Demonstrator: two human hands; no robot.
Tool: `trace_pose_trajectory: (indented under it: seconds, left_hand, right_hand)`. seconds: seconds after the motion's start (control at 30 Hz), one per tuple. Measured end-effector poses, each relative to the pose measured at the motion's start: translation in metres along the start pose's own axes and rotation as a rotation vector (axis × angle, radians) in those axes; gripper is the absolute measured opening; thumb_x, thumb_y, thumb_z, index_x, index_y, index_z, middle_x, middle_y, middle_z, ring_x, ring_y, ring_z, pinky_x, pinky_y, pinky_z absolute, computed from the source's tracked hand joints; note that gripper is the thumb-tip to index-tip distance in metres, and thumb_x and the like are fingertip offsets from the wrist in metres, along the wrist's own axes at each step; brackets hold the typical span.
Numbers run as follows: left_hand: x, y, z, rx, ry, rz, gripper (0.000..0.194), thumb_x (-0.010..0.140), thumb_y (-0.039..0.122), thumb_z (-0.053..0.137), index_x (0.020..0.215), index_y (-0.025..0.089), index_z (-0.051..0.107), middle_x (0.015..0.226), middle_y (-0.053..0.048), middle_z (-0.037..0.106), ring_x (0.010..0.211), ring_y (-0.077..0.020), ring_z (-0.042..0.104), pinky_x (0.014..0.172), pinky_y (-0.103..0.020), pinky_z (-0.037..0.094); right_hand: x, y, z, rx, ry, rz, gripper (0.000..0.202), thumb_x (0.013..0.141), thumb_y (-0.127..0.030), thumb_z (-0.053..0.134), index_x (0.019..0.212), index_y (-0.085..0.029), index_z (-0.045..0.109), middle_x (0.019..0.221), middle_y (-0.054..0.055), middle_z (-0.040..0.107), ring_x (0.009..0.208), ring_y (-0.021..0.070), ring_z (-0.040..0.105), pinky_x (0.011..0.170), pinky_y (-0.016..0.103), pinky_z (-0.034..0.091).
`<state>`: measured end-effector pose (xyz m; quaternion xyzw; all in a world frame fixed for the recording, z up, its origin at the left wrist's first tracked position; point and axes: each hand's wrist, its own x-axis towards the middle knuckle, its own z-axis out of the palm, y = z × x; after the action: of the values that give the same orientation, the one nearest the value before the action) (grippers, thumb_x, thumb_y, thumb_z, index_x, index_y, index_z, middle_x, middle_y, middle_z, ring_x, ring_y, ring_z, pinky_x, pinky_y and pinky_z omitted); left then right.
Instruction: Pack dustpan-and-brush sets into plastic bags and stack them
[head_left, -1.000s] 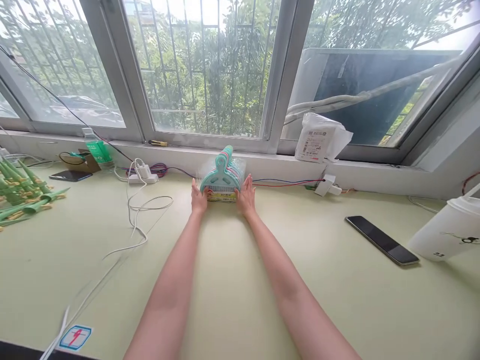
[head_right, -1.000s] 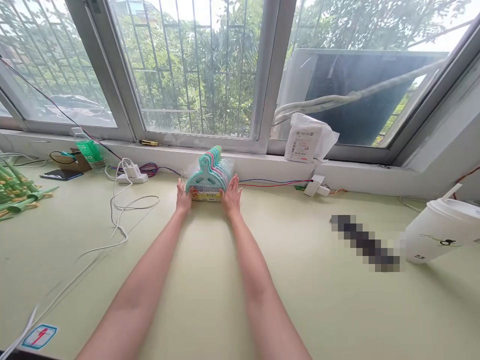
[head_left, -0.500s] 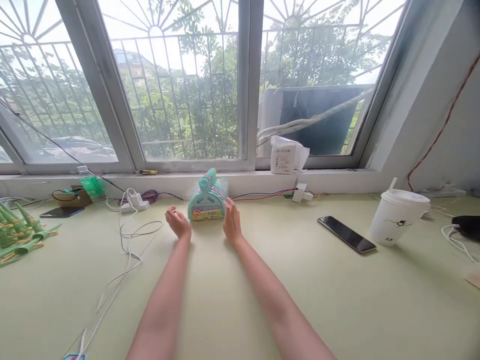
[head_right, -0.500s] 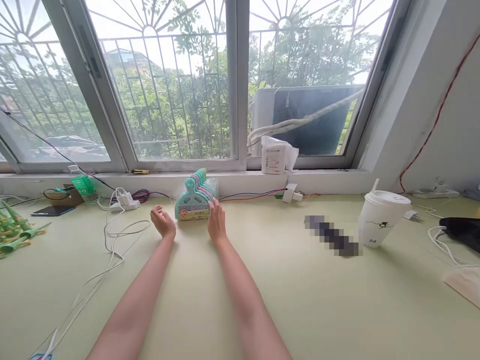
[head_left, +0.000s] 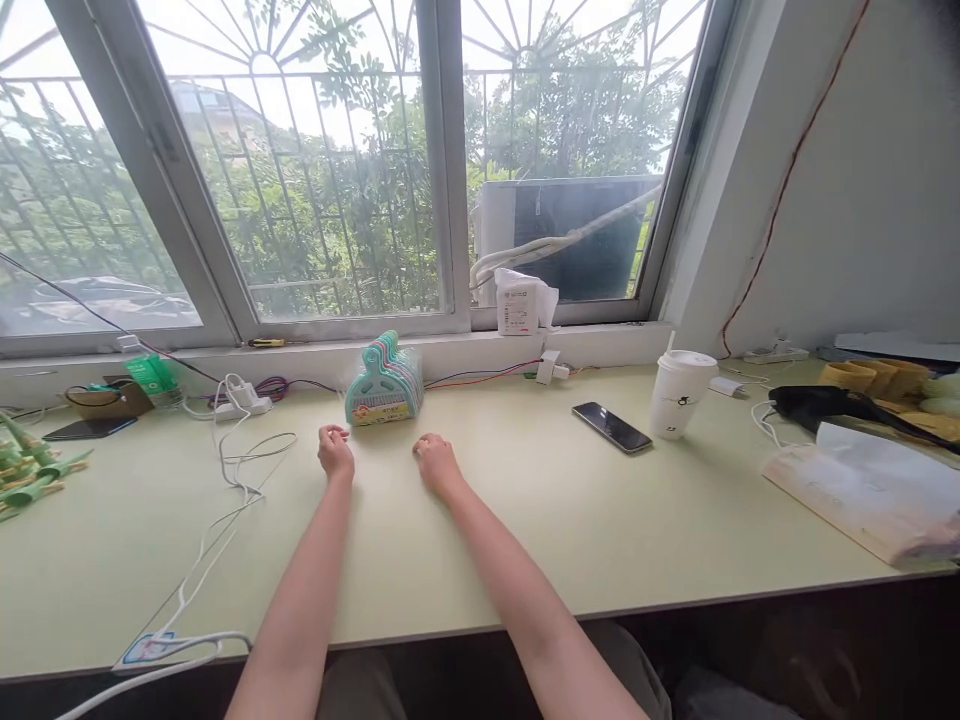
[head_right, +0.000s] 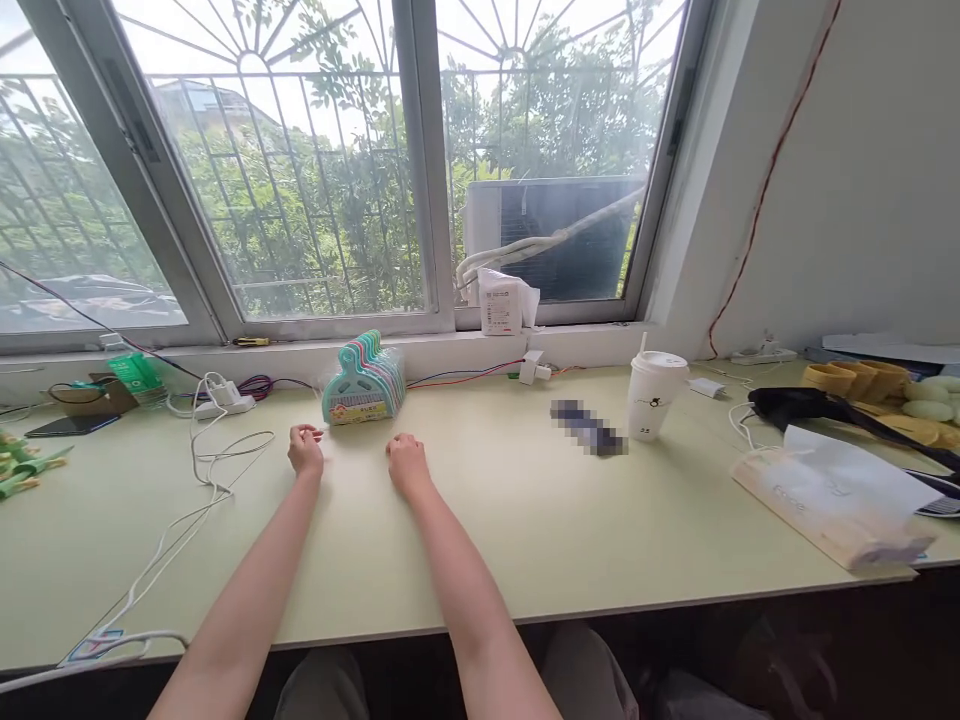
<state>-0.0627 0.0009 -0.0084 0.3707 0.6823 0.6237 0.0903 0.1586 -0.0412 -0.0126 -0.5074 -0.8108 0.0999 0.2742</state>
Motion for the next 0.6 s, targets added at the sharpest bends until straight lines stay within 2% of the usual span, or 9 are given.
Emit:
trace_pose_trajectory:
  seconds: [0.1, 0.23, 0.43, 0.6]
  left_hand:
    - [-0.024, 0.006, 0.002, -0.039, -0.178, 0.046, 0.013, 0.092, 0.022, 0.033, 0.087, 0.024, 0.045, 0.076, -0.001, 0.066, 0.071, -0.0159, 0.063, 0.073, -0.028, 0.046]
    - [-0.059, 0.019, -0.002, 0.068, -0.352, 0.241, 0.019, 0.094, 0.028, 0.033, 0.09, 0.024, 0.051, 0.075, -0.003, 0.068, 0.07, -0.0167, 0.063, 0.07, -0.027, 0.046]
    - [-0.102, 0.039, -0.02, 0.308, -0.501, 0.513, 0.025, 0.089, 0.032, 0.046, 0.091, 0.024, 0.069, 0.082, -0.007, 0.073, 0.08, -0.0221, 0.067, 0.07, -0.031, 0.046]
    - [-0.118, 0.051, -0.029, 0.459, -0.633, 0.591, 0.021, 0.083, 0.037, 0.059, 0.09, 0.027, 0.076, 0.08, -0.007, 0.075, 0.081, -0.0255, 0.068, 0.068, -0.033, 0.047]
  right_hand:
    - [-0.018, -0.002, -0.01, 0.034, -0.043, 0.044, 0.038, 0.092, -0.005, 0.04, 0.117, -0.018, 0.065, 0.127, 0.011, 0.062, 0.122, 0.021, 0.055, 0.104, 0.033, 0.038]
    - [-0.038, -0.003, -0.022, 0.074, -0.048, 0.07, 0.038, 0.092, -0.006, 0.041, 0.116, -0.019, 0.067, 0.128, 0.009, 0.064, 0.121, 0.0192, 0.056, 0.105, 0.031, 0.037]
    - [-0.06, -0.001, -0.028, 0.145, -0.045, 0.066, 0.034, 0.093, -0.009, 0.042, 0.115, -0.017, 0.067, 0.13, 0.01, 0.063, 0.122, 0.0195, 0.056, 0.103, 0.029, 0.04]
    - [-0.066, -0.001, -0.027, 0.199, -0.054, 0.085, 0.033, 0.094, -0.009, 0.041, 0.115, -0.017, 0.066, 0.132, 0.011, 0.061, 0.123, 0.0199, 0.054, 0.098, 0.029, 0.045]
